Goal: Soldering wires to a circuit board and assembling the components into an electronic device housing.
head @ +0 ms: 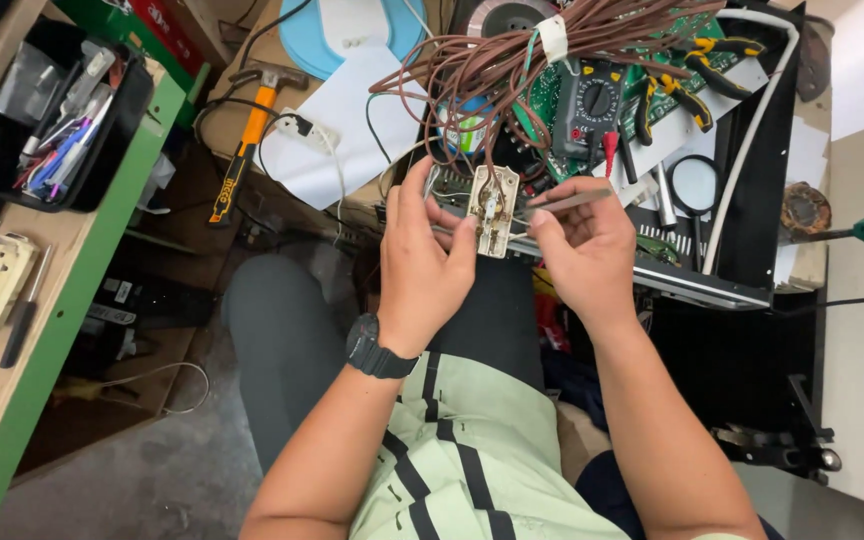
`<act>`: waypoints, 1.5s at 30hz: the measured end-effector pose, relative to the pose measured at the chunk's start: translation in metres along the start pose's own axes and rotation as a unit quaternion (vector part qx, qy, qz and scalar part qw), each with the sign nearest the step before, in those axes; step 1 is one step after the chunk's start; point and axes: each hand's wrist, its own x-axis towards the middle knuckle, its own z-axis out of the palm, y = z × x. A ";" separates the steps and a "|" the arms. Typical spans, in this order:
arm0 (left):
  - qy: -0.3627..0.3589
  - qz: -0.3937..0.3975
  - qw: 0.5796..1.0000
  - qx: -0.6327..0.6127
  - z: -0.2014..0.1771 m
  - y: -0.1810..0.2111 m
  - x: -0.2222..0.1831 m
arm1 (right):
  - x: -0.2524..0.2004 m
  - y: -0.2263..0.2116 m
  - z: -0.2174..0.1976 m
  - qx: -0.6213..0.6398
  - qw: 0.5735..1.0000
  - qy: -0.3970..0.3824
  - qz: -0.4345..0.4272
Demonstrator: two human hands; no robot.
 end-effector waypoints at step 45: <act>-0.018 0.022 0.999 -0.046 0.013 -0.025 -0.004 | 0.015 -0.015 0.006 -0.133 0.990 -0.031 -0.022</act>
